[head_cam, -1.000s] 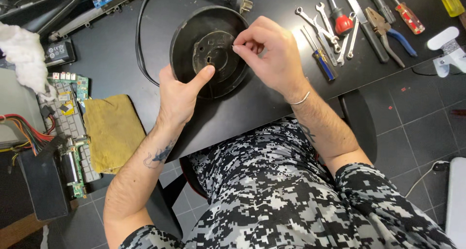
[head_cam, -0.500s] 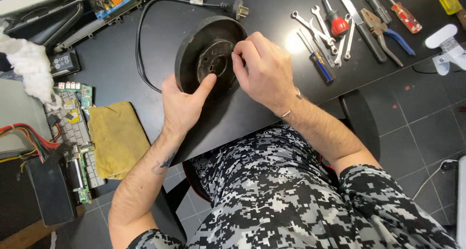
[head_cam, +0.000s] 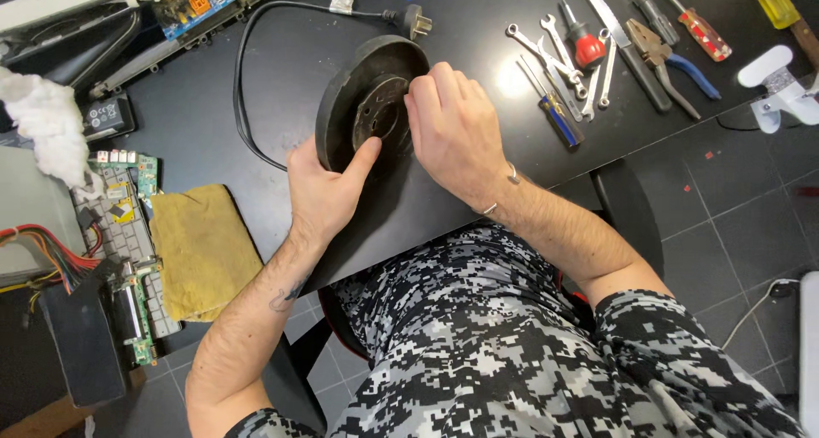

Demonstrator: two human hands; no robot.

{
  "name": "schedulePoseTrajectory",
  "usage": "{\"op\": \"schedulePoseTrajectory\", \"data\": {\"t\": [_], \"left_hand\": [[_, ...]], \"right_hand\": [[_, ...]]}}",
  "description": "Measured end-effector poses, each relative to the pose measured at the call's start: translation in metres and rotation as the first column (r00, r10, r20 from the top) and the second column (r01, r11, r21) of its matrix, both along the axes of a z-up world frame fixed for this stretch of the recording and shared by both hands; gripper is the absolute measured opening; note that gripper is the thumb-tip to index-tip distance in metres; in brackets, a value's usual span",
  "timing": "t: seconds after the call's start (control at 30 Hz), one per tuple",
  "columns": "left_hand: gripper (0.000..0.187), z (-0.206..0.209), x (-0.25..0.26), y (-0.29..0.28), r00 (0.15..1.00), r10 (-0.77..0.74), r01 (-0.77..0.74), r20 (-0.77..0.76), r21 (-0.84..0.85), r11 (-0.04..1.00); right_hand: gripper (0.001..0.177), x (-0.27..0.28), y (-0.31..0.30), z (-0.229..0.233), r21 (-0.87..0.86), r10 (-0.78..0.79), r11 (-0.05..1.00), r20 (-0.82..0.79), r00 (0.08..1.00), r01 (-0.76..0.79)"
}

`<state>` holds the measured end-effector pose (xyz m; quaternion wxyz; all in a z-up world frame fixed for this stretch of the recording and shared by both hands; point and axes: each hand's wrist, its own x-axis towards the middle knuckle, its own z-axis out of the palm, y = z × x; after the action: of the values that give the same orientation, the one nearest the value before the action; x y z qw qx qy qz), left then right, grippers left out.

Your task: The person holds a black circular electronic component, flips it to show the underside, and uses a red-handled screwdriver to tighten screws on the base. The person then places the component on the workbench.

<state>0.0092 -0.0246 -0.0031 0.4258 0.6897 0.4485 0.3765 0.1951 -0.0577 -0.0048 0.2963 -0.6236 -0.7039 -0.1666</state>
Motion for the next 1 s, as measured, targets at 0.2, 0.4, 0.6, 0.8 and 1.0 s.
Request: {"op": "schedulePoseTrajectory", "data": {"t": [0.2, 0.4, 0.6, 0.8, 1.0], "left_hand": [[0.012, 0.000, -0.001, 0.007, 0.988, -0.030, 0.027, 0.149, 0.025, 0.999], [0.013, -0.004, -0.004, 0.011, 0.987, -0.019, 0.018, 0.157, 0.006, 1.000], [0.031, -0.008, -0.005, 0.015, 0.919, 0.053, 0.008, 0.390, -0.154, 0.988], [0.040, 0.015, 0.002, 0.010, 0.885, 0.173, -0.013, 0.432, -0.350, 0.937], [0.043, -0.003, 0.000, 0.015, 0.875, 0.114, 0.036, 0.470, -0.298, 0.954]], "right_hand": [[0.015, 0.005, 0.009, -0.015, 0.107, -0.042, 0.994, 0.154, 0.987, 0.026], [0.021, 0.012, 0.005, -0.005, 0.084, 0.025, 0.996, 0.023, 0.999, -0.027], [0.021, 0.066, -0.016, 0.026, 0.102, -0.028, 0.994, -0.149, 0.988, 0.044], [0.025, 0.166, -0.032, 0.006, -0.036, -0.456, 0.889, 0.041, 0.889, 0.457], [0.029, 0.180, -0.033, -0.020, -0.155, -0.482, 0.854, 0.128, 0.867, 0.497]]}}
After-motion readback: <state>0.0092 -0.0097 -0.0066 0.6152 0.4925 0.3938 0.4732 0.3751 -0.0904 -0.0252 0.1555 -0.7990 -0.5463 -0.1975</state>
